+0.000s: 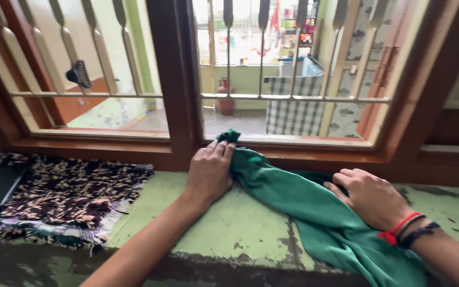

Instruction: Clean the metal bars of a window grill using a green cloth.

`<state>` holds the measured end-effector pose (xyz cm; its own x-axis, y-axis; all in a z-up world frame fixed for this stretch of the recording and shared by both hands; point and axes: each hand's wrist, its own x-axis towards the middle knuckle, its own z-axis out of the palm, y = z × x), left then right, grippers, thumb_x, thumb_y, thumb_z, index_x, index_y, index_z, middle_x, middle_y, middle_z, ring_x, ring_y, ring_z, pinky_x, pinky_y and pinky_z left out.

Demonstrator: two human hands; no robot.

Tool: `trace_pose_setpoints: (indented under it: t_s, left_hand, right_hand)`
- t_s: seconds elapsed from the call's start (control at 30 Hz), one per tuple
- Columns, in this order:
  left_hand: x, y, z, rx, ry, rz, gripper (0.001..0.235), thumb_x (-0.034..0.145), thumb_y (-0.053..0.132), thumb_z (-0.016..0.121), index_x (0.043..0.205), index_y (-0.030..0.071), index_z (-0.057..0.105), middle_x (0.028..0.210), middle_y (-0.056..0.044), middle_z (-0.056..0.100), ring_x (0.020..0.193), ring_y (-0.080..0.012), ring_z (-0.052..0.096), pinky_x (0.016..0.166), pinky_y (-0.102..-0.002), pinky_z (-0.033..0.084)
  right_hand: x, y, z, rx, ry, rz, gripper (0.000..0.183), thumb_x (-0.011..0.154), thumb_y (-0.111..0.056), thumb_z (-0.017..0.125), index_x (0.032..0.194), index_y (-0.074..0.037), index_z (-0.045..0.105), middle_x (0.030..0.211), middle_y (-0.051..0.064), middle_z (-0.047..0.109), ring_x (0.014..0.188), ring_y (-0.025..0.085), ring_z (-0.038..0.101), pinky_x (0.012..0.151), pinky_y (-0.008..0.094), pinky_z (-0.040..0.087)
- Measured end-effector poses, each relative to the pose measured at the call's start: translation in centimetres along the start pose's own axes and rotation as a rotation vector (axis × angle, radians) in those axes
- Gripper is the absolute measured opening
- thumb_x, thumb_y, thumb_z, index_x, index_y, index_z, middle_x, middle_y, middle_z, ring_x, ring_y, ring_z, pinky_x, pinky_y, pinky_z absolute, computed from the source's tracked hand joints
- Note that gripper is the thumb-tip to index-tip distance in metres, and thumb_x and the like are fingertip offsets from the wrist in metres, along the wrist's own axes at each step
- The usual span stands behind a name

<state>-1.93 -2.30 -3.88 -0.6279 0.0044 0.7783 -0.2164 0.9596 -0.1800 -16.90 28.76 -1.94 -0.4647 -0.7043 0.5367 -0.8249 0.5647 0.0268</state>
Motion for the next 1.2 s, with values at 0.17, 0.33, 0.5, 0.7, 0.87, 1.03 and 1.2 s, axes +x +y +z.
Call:
trace_pose_setpoints:
  t_s: [0.17,0.33,0.5,0.7,0.87,1.03,1.2]
  left_hand:
    - [0.0,0.3,-0.6,0.023,-0.078,-0.026,0.065,0.071,0.017,0.074,0.134,0.005,0.059,0.134,-0.017,0.065,0.116,-0.0339,0.065,0.093,-0.047,0.051]
    - [-0.6,0.6,0.0,0.047,-0.069,-0.021,0.064,0.071,0.016,0.073,0.132,0.006,0.06,0.134,-0.016,0.065,0.106,-0.034,0.068,0.085,-0.047,0.054]
    - [-0.8,1.3,1.8,0.122,0.079,-0.033,0.05,0.076,0.012,0.068,0.126,0.008,0.065,0.127,-0.014,0.069,0.101,-0.0351,0.071,0.081,-0.044,0.058]
    - [0.9,1.7,0.3,0.146,-0.049,-0.006,0.026,0.09,0.008,0.059,0.115,0.009,0.066,0.11,-0.012,0.069,0.09,-0.0342,0.071,0.072,-0.042,0.058]
    - [0.6,1.4,0.4,0.122,-0.07,0.007,0.024,0.088,0.009,0.059,0.111,0.01,0.066,0.105,-0.011,0.069,0.083,-0.0315,0.07,0.068,-0.042,0.055]
    - [0.7,0.3,2.2,0.056,-0.008,0.056,0.02,0.087,0.013,0.059,0.106,0.008,0.066,0.101,-0.011,0.069,0.08,-0.0297,0.07,0.067,-0.041,0.053]
    - [2.8,-0.7,4.5,0.026,-0.126,0.203,0.017,0.1,0.014,0.056,0.104,0.002,0.067,0.093,-0.014,0.069,0.075,-0.0275,0.069,0.061,-0.043,0.053]
  right_hand:
    - [2.6,-1.2,-1.5,-0.186,-0.334,0.065,0.051,0.093,-0.058,0.044,0.104,-0.016,0.071,0.1,0.007,0.075,0.103,0.028,0.072,0.094,0.042,0.059]
    - [2.9,-0.2,-1.2,-0.173,-0.406,-0.011,0.054,0.093,-0.06,0.039,0.101,-0.018,0.072,0.098,0.005,0.078,0.102,0.025,0.074,0.095,0.041,0.06]
    - [1.7,2.7,1.5,-0.223,-0.358,-0.044,0.047,0.093,-0.057,0.043,0.104,-0.021,0.072,0.101,0.003,0.077,0.102,0.023,0.075,0.096,0.04,0.061]
    - [1.3,3.6,3.0,-0.286,-0.211,-0.03,0.032,0.089,-0.051,0.054,0.105,-0.025,0.065,0.104,-0.005,0.074,0.106,0.02,0.074,0.09,0.038,0.062]
    - [1.7,4.3,5.5,-0.26,-0.248,0.117,0.038,0.091,-0.051,0.052,0.111,-0.022,0.065,0.11,-0.005,0.074,0.11,0.019,0.074,0.087,0.038,0.063]
    - [3.9,17.3,20.1,-0.275,0.066,0.009,0.053,0.08,-0.062,0.063,0.104,-0.015,0.068,0.089,0.002,0.072,0.085,0.022,0.076,0.072,0.032,0.063]
    - [5.1,22.9,26.1,-0.275,0.101,0.06,0.047,0.082,-0.066,0.063,0.097,-0.022,0.069,0.076,0.0,0.072,0.071,0.017,0.076,0.068,0.029,0.062]
